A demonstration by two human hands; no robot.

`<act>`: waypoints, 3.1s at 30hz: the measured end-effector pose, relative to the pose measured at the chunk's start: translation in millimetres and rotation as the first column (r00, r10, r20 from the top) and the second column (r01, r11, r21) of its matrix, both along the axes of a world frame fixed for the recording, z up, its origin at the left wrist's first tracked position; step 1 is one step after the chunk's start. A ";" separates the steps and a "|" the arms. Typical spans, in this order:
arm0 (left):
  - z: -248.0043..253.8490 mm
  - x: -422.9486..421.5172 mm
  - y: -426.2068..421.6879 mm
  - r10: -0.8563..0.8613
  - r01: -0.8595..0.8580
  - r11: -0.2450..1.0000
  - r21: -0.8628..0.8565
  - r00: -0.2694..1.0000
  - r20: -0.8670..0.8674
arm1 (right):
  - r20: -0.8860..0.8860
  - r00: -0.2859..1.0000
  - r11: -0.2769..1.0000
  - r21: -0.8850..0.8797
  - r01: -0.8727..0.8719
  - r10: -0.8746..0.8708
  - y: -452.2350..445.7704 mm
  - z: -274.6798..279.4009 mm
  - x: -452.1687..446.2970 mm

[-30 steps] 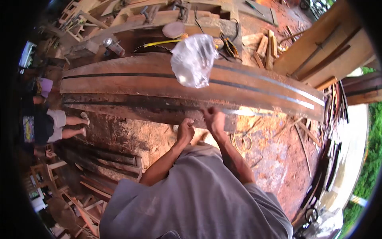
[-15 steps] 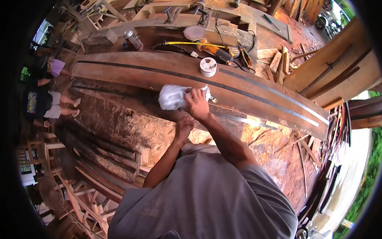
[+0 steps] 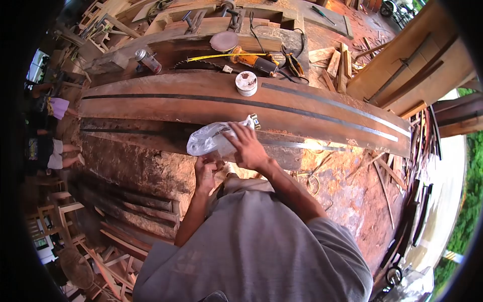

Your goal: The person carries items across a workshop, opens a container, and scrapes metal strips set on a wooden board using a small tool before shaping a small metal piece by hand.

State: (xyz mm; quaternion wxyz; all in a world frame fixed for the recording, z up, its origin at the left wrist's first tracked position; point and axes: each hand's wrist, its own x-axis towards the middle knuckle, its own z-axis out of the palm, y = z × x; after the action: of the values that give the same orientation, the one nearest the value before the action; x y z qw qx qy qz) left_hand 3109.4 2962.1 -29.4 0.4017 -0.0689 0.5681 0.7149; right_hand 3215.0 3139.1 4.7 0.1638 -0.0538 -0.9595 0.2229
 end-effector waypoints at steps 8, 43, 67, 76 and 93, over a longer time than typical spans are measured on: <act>-3.0 -24.4 24.1 -0.222 0.217 0.974 -0.067 0.972 -0.073 | 0.057 0.797 0.732 -0.360 0.579 -0.602 49.8 -21.3 10.5; 53.3 -160.9 -110.9 -0.140 0.141 0.990 -0.011 0.966 -0.217 | 0.279 0.947 0.987 -0.034 -0.160 0.163 43.2 7.7 -104.6; 109.1 -284.6 5.1 -0.205 0.181 0.895 0.408 0.979 0.016 | -0.115 0.972 0.923 -0.353 0.154 -0.206 161.5 192.7 -297.3; 127.5 -177.5 214.2 -0.553 0.622 0.503 -0.601 -0.303 -0.776 | 0.167 0.499 0.074 -0.901 0.428 -0.851 125.3 88.9 -59.0; 183.3 -145.7 244.4 -0.500 0.490 0.277 -0.827 -0.661 -0.559 | 0.121 0.722 -0.486 -0.812 -0.323 -0.682 117.9 29.6 -74.5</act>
State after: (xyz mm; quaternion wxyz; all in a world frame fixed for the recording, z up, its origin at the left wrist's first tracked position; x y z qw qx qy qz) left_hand 2963.7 3206.4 153.8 0.2059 0.8012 0.5532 0.0978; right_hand 3140.5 3257.1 34.2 0.3601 -0.3024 -0.1444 0.8706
